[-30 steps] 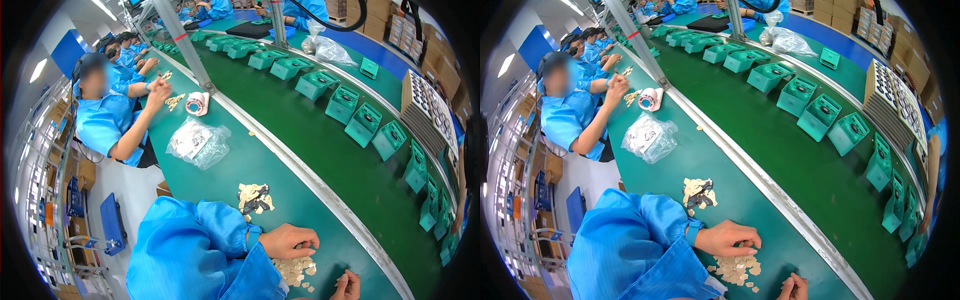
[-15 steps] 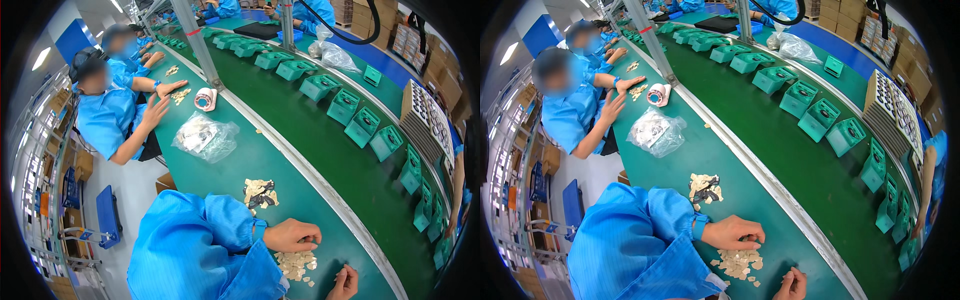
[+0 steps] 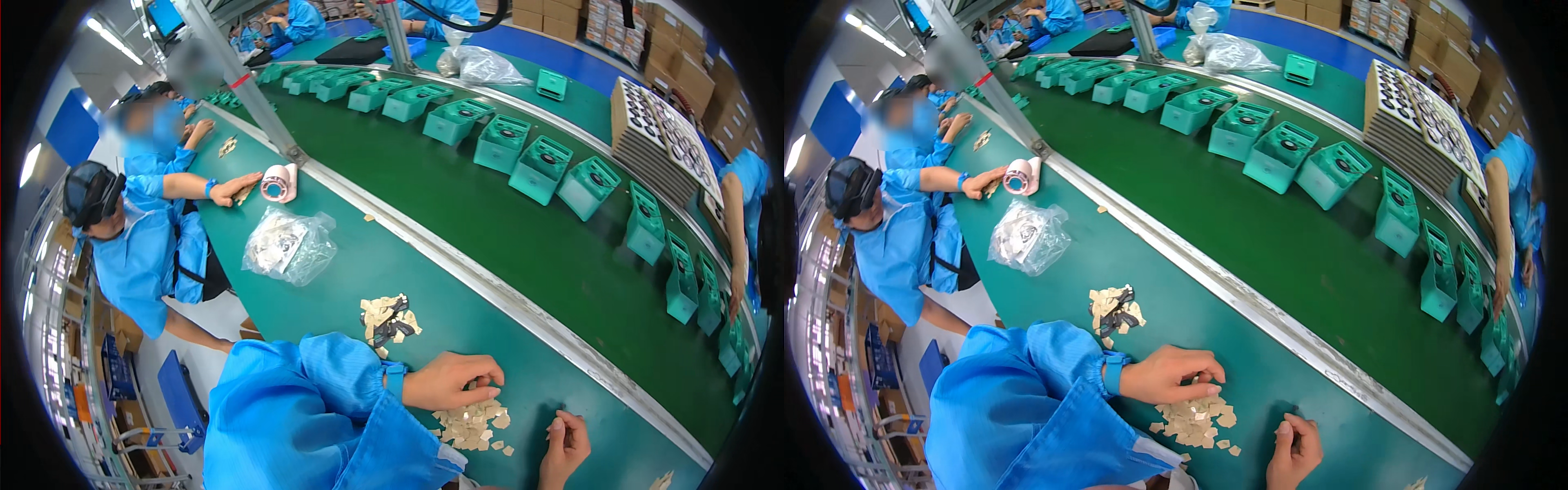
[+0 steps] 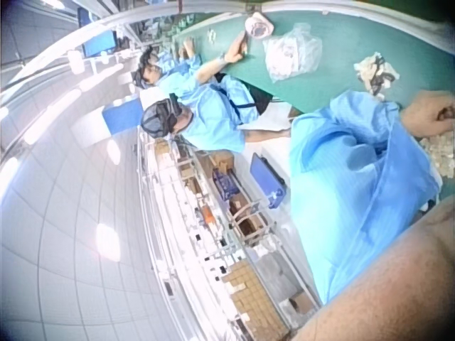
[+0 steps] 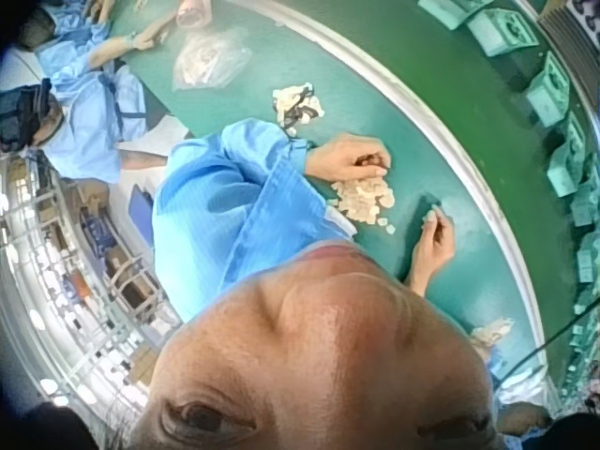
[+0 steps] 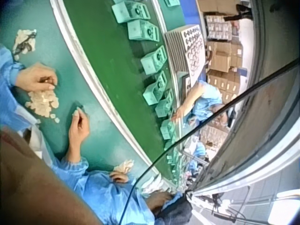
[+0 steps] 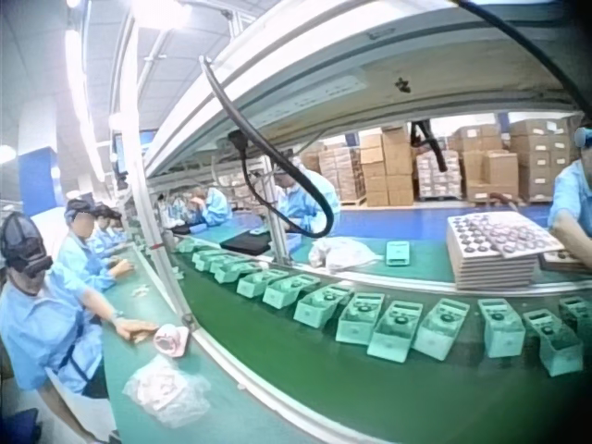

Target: The recorder is assembling small electronic components on a factory assembly line.

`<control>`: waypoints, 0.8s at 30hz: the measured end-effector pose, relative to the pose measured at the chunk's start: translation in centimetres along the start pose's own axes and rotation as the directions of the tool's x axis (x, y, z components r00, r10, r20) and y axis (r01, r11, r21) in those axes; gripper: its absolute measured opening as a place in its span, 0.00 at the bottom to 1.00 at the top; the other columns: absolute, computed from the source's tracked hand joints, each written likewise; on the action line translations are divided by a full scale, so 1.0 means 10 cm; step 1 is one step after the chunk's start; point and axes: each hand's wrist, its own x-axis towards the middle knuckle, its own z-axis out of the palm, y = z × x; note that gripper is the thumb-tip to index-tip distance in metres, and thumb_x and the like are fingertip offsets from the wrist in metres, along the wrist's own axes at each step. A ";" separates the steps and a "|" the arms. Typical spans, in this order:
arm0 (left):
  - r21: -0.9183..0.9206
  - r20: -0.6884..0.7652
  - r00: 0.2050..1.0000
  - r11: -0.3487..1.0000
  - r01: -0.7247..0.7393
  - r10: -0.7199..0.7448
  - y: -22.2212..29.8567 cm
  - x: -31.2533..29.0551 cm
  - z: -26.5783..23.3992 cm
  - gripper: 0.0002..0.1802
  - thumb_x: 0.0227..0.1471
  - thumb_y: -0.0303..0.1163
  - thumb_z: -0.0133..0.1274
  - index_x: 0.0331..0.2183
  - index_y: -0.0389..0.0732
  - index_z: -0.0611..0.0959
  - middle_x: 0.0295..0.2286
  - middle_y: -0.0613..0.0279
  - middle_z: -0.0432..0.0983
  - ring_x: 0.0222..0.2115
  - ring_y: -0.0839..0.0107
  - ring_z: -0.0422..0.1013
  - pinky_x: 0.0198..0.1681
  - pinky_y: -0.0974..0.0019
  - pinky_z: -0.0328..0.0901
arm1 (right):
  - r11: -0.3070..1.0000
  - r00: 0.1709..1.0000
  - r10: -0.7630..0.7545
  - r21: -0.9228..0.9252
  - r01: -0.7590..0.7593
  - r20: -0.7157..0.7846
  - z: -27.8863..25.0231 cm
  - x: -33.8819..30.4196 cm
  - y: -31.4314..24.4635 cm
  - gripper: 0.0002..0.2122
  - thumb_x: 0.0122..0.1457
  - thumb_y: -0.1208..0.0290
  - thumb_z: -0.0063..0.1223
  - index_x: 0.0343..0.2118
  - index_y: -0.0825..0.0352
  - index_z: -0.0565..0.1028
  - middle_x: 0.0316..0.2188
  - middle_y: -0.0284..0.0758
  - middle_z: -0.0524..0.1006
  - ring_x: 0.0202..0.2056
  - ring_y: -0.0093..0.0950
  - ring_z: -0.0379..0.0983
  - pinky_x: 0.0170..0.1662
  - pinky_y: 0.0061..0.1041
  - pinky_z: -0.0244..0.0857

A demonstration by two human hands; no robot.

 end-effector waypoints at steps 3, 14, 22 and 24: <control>-0.006 -0.001 1.000 1.000 -0.010 0.010 0.00 0.02 0.00 0.10 0.52 0.34 0.54 0.35 0.41 0.76 0.23 0.66 0.71 0.20 0.76 0.68 0.22 0.72 0.62 | 0.996 0.999 -0.026 0.083 0.029 -0.036 0.05 -0.01 0.17 0.06 0.57 0.77 0.50 0.35 0.73 0.75 0.25 0.31 0.71 0.24 0.17 0.66 0.28 0.14 0.60; 0.014 -0.005 1.000 1.000 0.009 -0.009 0.05 0.02 0.00 0.09 0.50 0.32 0.54 0.35 0.41 0.76 0.22 0.66 0.71 0.19 0.76 0.68 0.22 0.71 0.62 | 0.984 0.999 -0.002 0.175 0.010 -0.044 0.05 -0.03 0.25 0.05 0.56 0.78 0.49 0.33 0.74 0.74 0.24 0.31 0.68 0.23 0.17 0.65 0.25 0.13 0.58; 0.006 -0.051 0.997 0.998 -0.066 0.066 0.02 0.02 0.01 0.09 0.51 0.32 0.54 0.34 0.40 0.76 0.21 0.67 0.69 0.18 0.77 0.66 0.21 0.73 0.61 | 0.999 0.999 -0.034 -0.008 0.034 -0.006 0.00 -0.01 0.08 0.07 0.57 0.74 0.53 0.36 0.72 0.76 0.25 0.30 0.74 0.25 0.16 0.67 0.31 0.15 0.63; 0.003 -0.027 0.999 0.999 -0.037 0.037 0.03 0.02 0.01 0.08 0.51 0.32 0.54 0.34 0.41 0.76 0.21 0.67 0.69 0.18 0.76 0.66 0.21 0.73 0.61 | 0.999 0.999 -0.041 -0.012 0.041 -0.002 -0.01 -0.01 0.08 0.07 0.57 0.75 0.53 0.36 0.72 0.76 0.25 0.30 0.74 0.25 0.16 0.67 0.30 0.15 0.63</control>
